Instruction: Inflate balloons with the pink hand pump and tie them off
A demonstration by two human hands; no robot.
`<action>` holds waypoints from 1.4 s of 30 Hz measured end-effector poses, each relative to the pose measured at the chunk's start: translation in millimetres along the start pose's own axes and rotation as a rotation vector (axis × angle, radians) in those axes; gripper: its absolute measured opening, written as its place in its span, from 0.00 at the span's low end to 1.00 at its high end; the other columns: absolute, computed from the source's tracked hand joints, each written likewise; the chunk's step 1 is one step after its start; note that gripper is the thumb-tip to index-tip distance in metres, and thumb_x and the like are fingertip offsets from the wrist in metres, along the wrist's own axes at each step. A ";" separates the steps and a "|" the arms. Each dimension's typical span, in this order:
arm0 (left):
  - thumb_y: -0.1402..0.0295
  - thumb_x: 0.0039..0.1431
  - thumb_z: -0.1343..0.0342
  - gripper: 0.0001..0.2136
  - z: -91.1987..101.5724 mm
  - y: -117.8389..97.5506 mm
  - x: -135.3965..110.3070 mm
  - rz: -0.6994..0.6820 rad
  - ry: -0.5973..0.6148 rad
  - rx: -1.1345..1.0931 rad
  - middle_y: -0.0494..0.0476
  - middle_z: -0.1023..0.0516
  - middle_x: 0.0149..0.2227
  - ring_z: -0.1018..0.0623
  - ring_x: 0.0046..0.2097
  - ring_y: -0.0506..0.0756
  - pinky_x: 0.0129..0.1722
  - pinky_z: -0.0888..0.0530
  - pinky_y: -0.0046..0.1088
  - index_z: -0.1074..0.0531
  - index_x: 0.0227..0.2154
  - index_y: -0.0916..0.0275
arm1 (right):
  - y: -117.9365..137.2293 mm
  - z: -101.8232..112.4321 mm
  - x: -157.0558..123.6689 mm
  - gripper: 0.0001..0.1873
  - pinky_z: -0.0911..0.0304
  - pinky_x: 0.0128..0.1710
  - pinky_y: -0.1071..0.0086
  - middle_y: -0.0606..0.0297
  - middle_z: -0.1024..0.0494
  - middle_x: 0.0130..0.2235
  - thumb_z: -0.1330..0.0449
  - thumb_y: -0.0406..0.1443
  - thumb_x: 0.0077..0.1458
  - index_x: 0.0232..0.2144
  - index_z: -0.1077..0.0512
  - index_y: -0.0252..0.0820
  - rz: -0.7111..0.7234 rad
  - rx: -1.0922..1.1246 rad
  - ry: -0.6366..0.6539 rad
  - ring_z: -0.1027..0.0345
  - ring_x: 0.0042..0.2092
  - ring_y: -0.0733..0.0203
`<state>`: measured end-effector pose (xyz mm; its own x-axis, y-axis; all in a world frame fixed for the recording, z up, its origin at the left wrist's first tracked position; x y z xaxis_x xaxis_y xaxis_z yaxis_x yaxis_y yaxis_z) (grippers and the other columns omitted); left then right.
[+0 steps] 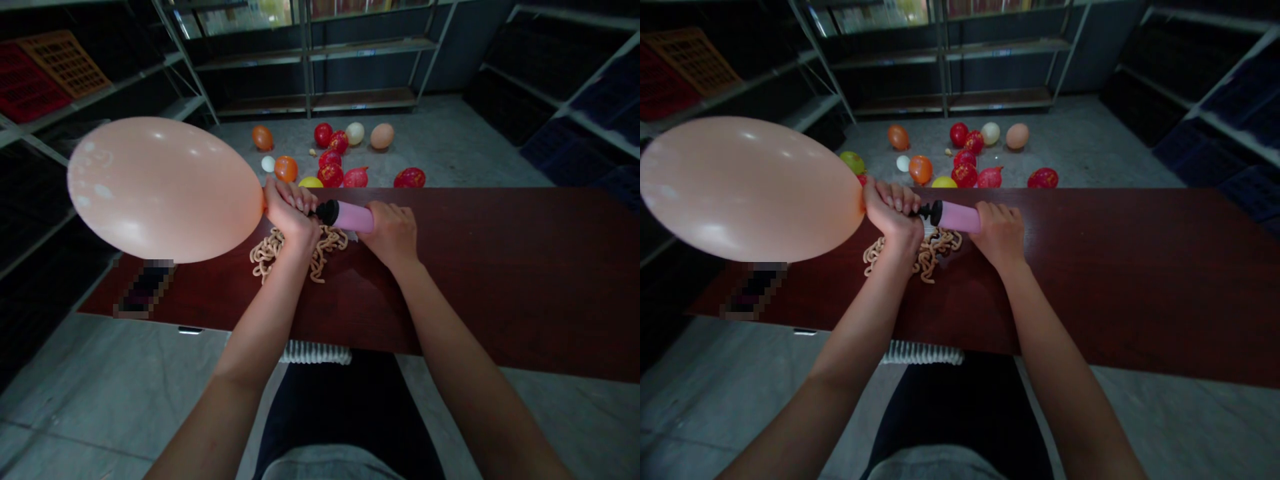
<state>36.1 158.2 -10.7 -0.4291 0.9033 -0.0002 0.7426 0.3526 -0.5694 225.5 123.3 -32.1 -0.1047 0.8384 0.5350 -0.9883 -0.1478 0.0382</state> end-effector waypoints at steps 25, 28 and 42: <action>0.64 0.70 0.58 0.23 10.3 -18.4 13.6 -0.063 -0.028 0.008 0.45 0.54 0.14 0.50 0.15 0.46 0.17 0.47 0.25 0.55 0.18 0.60 | -37.9 3.0 -0.8 0.17 0.47 0.44 0.57 0.54 0.24 0.46 0.43 0.39 0.55 0.47 0.32 0.41 -0.160 -0.036 0.027 0.35 0.47 0.46; 0.64 0.70 0.58 0.23 8.6 -19.5 11.9 -0.066 -0.018 -0.002 0.45 0.54 0.14 0.50 0.15 0.46 0.16 0.47 0.25 0.54 0.18 0.60 | -34.4 6.5 -0.6 0.16 0.48 0.44 0.56 0.53 0.24 0.45 0.43 0.39 0.55 0.46 0.32 0.41 -0.152 -0.029 0.021 0.35 0.47 0.45; 0.56 0.70 0.56 0.29 -4.6 20.4 -4.5 -0.028 0.117 -0.065 0.45 0.53 0.11 0.51 0.12 0.46 0.14 0.49 0.26 0.52 0.13 0.60 | -2.7 -3.5 -6.2 0.15 0.51 0.38 0.62 0.56 0.21 0.40 0.40 0.42 0.53 0.42 0.29 0.42 -0.036 0.011 0.090 0.32 0.42 0.50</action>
<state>55.6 162.4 -18.5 -0.3895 0.9141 0.1132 0.7649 0.3895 -0.5130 228.5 120.3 -38.5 -0.0791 0.8870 0.4550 -0.9904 -0.1219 0.0655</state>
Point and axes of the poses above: each hand's wrist, its own x-axis towards the middle knuckle, its own z-axis out of the back of the hand, y = z × x, the point moved 10 cm from there along x, towards the middle knuckle
